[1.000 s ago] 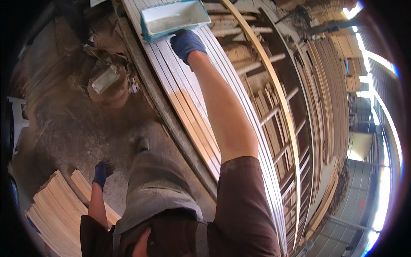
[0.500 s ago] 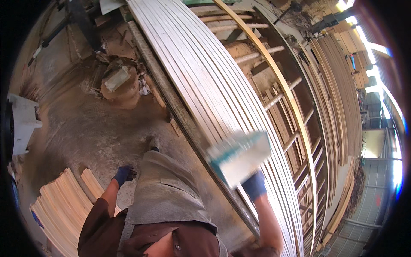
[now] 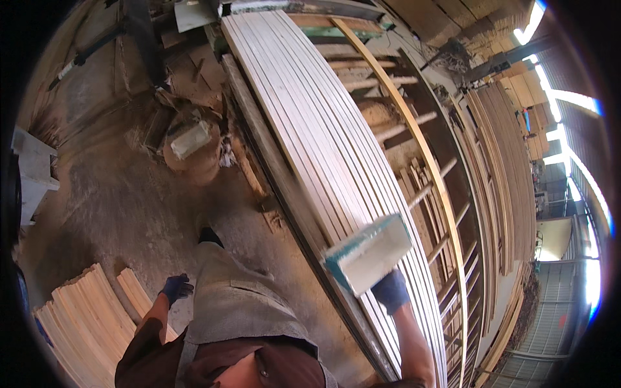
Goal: The person arranges thin wooden planks on a curved metal jig, using a brush to apply a white substance to the wood. They measure the assembly with a tape measure and later mix a white paste in a bucket using a stick before returning to the jig.
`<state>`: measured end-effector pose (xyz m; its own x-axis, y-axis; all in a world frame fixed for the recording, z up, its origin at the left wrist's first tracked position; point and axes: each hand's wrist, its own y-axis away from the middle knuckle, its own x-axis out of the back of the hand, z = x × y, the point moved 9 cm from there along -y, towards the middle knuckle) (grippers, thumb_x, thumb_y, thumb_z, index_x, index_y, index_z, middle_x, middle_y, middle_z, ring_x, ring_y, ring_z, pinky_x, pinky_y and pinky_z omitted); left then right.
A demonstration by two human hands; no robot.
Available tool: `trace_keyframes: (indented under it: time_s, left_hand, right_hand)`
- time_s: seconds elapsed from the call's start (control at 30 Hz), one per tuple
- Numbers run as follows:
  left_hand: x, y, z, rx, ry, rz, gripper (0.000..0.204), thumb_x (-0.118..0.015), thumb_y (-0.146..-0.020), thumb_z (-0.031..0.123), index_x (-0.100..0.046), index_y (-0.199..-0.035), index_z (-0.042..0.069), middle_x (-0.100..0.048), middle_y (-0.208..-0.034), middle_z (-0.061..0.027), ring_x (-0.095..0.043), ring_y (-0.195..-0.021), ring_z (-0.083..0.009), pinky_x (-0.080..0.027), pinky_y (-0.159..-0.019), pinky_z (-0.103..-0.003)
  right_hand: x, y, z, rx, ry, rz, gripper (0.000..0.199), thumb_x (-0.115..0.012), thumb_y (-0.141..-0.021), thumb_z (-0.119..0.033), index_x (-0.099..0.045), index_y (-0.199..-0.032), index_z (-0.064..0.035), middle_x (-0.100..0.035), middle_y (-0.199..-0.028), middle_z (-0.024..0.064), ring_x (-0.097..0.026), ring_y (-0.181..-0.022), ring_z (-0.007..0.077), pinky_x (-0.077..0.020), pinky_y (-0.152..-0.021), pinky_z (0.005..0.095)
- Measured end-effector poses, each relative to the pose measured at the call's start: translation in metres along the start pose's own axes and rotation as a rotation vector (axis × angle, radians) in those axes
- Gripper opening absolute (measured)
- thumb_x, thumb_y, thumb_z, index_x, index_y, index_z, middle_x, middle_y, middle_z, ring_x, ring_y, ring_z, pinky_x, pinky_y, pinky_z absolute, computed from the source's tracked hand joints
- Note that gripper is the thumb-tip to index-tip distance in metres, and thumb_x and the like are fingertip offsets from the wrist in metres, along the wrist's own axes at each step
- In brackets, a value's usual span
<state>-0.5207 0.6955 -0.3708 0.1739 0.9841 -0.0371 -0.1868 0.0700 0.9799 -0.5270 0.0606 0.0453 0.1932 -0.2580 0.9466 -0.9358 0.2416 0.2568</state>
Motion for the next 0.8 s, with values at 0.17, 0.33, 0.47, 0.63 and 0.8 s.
trace_keyframes:
  time_s: [0.17, 0.33, 0.47, 0.63, 0.8]
  left_hand:
    - [0.05, -0.049, 0.088, -0.095, 0.168, -0.175, 0.035, -0.036, -0.102, 0.034, -0.057, -0.121, 0.012, -0.071, -0.105, -0.0183, -0.07, -0.077, -0.032, -0.05, -0.06, -0.04]
    - [0.145, -0.077, 0.17, -0.243, 0.283, -0.039, 0.032, -0.041, -0.1, 0.031, -0.06, -0.117, 0.011, -0.071, -0.096, -0.0152, -0.07, -0.076, -0.0319, -0.053, -0.061, -0.041]
    - [0.192, -0.025, 0.205, -0.322, 0.408, 0.046, 0.036, -0.046, -0.098, 0.038, -0.059, -0.119, 0.012, -0.071, -0.103, -0.0129, -0.07, -0.082, -0.0296, -0.053, -0.07, -0.043]
    - [0.219, -0.032, 0.113, -0.111, 0.611, 0.06, 0.037, -0.052, -0.097, 0.041, -0.059, -0.118, 0.012, -0.072, -0.1, -0.0137, -0.07, -0.082, -0.027, -0.052, -0.075, -0.04]
    - [0.169, -0.004, 0.047, -0.04, 0.595, 0.107, 0.038, -0.054, -0.096, 0.046, -0.059, -0.115, 0.013, -0.072, -0.096, -0.0122, -0.07, -0.079, -0.0249, -0.051, -0.068, -0.038]
  right_hand:
    - [0.012, -0.217, -0.104, 0.221, 0.017, 0.106, 0.027, -0.057, -0.088, -0.026, -0.07, -0.106, -0.0097, -0.071, -0.096, 0.0194, -0.068, -0.093, 0.0368, -0.0545, -0.083, 0.0435]
    - [0.05, -0.393, -0.257, 0.176, -0.538, 0.19, 0.017, -0.061, -0.089, -0.02, -0.069, -0.093, -0.0049, -0.069, -0.079, 0.0152, -0.064, -0.072, 0.0266, -0.0502, -0.066, 0.0401]
    - [0.048, -0.405, -0.315, 0.104, -0.873, 0.187, 0.009, -0.063, -0.09, -0.013, -0.068, -0.086, -0.0058, -0.06, -0.064, -0.0024, -0.055, -0.06, 0.0156, -0.042, -0.052, 0.0293]
    - [-0.046, -0.385, -0.436, -0.107, -1.712, 0.159, 0.047, -0.047, -0.102, -0.04, -0.055, -0.123, 0.0004, -0.066, -0.09, 0.0089, -0.065, -0.073, 0.0181, -0.0567, -0.06, 0.0309]
    - [-0.254, -0.444, -0.426, 0.182, -1.251, -0.316, 0.029, -0.051, -0.098, -0.015, -0.059, -0.123, -0.0021, -0.064, -0.121, 0.0138, -0.063, -0.106, 0.0231, -0.0508, -0.089, 0.0335]
